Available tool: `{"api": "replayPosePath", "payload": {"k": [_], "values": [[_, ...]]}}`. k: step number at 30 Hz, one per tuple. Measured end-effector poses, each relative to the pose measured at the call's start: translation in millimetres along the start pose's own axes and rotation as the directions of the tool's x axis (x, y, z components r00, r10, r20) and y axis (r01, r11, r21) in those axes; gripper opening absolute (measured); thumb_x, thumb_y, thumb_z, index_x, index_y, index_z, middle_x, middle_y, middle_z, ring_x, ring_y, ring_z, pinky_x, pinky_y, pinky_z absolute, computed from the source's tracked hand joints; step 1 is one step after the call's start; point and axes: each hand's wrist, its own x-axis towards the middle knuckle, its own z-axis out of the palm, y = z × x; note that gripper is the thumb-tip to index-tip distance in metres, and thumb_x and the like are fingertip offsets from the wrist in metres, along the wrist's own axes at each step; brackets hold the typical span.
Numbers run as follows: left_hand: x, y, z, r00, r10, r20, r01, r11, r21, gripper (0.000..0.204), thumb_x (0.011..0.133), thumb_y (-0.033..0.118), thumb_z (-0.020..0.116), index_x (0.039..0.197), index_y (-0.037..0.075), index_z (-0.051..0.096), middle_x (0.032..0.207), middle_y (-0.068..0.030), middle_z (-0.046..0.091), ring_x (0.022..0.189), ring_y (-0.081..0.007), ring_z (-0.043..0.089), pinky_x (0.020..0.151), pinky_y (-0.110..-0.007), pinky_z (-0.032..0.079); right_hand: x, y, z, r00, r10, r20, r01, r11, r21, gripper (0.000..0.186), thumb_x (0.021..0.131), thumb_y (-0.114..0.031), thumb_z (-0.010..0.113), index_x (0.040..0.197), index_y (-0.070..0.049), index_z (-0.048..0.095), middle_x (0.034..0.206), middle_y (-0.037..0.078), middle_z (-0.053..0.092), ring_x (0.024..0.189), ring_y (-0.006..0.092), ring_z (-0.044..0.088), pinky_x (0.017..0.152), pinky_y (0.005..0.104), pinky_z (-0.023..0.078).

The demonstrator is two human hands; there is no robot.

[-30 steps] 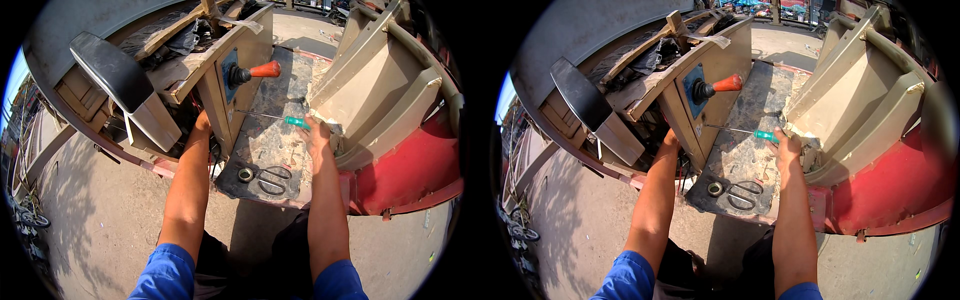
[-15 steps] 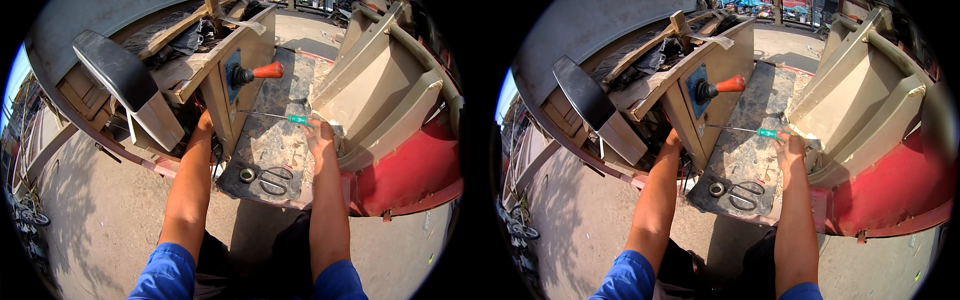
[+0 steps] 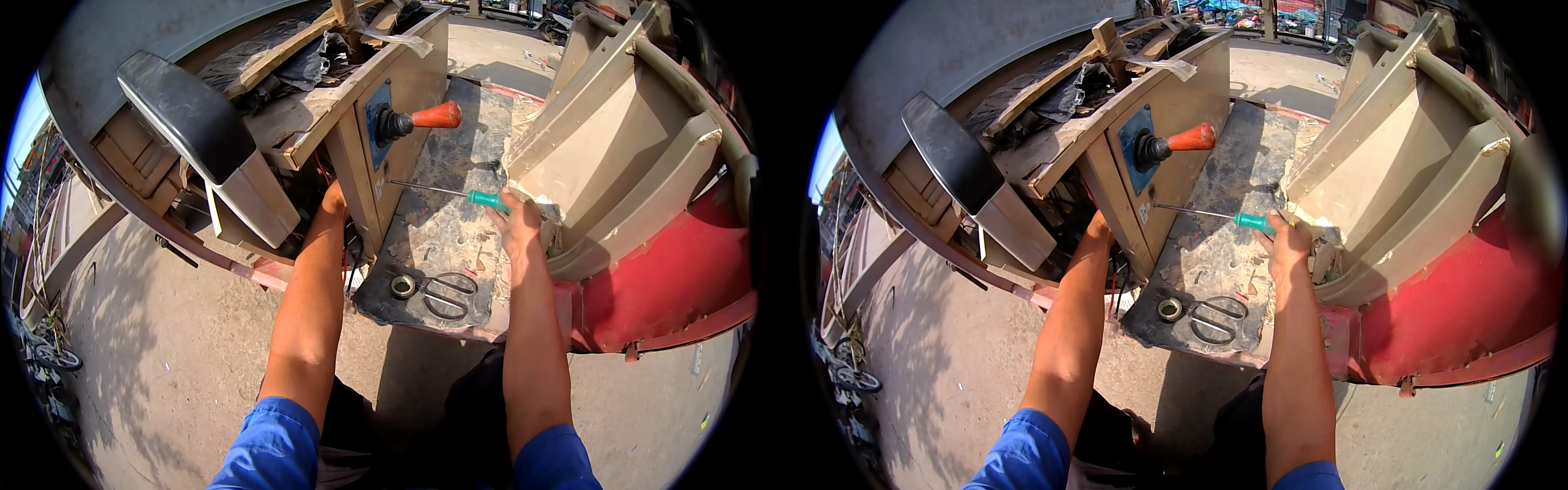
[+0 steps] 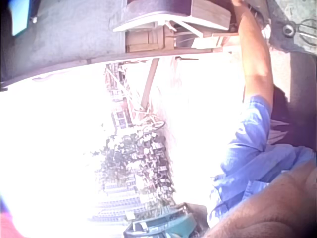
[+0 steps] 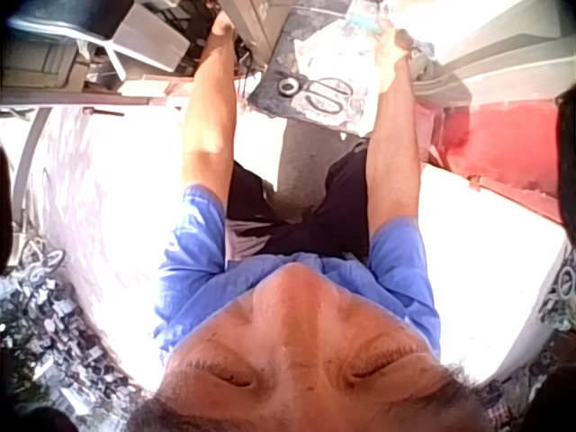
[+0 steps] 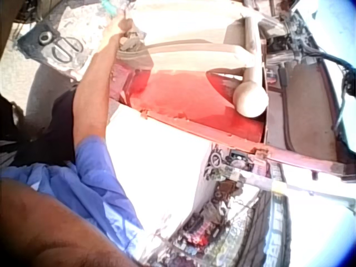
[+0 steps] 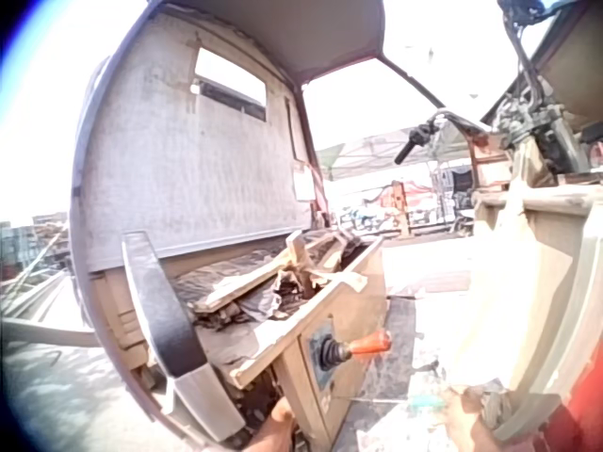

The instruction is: The person strips the insulation from two wires, twists the exposed ends together, and wraps the connection with electrical tape. They then use a screwdriver to adjust components inside the vehicle's dashboard area.

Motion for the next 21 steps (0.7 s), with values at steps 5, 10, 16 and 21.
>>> {"api": "replayPosePath", "payload": {"k": [5, 10, 16, 21], "values": [[2.2, -2.3, 2.3, 0.997, 0.036, 0.066, -0.033, 0.998, -0.054, 0.066, 0.060, 0.015, 0.079, 0.120, -0.002, 0.059, 0.111, -0.0114, 0.064, 0.096, -0.0222, 0.063, 0.078, -0.033, 0.050, 25.1, 4.4, -22.3, 0.989, 0.041, 0.142, -0.071, 0.975, 0.212, 0.051, 0.084, -0.002, 0.062, 0.129, 0.007, 0.038, 0.114, 0.017, 0.049, 0.105, 0.0320, 0.054, 0.096, 0.0486, 0.047], [0.5, -0.3, -2.3, 0.994, 0.010, 0.108, -0.008, 1.000, -0.020, 0.067, 0.059, 0.014, 0.079, 0.120, -0.003, 0.059, 0.112, -0.0117, 0.063, 0.097, -0.0229, 0.062, 0.079, -0.034, 0.050, 2.3, -0.3, -6.1, 1.000, 0.011, 0.023, -0.011, 1.000, -0.007, 0.046, 0.085, -0.005, 0.061, 0.125, 0.006, 0.042, 0.115, 0.016, 0.049, 0.106, 0.0311, 0.054, 0.096, 0.0474, 0.047], [2.7, -1.9, 0.4, 1.000, -0.029, 0.000, 0.029, 0.999, -0.031, 0.062, 0.061, 0.013, 0.078, 0.118, -0.002, 0.060, 0.108, -0.0114, 0.064, 0.094, -0.0223, 0.063, 0.077, -0.033, 0.050, 3.5, -3.8, -5.7, 0.992, 0.115, 0.041, -0.118, 0.991, 0.065, 0.046, 0.087, -0.011, 0.063, 0.126, 0.006, 0.044, 0.118, 0.017, 0.048, 0.106, 0.0323, 0.054, 0.092, 0.0460, 0.051], [2.8, 0.5, 2.7, 0.999, -0.029, 0.029, 0.030, 0.999, -0.035, 0.055, 0.067, 0.013, 0.075, 0.118, -0.002, 0.060, 0.107, -0.0107, 0.065, 0.092, -0.0212, 0.063, 0.077, -0.032, 0.050, 18.0, 6.8, -18.7, 0.993, -0.004, 0.121, -0.003, 0.998, 0.063, 0.048, 0.088, -0.016, 0.064, 0.127, 0.004, 0.045, 0.120, 0.017, 0.048, 0.110, 0.0328, 0.052, 0.091, 0.0466, 0.052]]}}
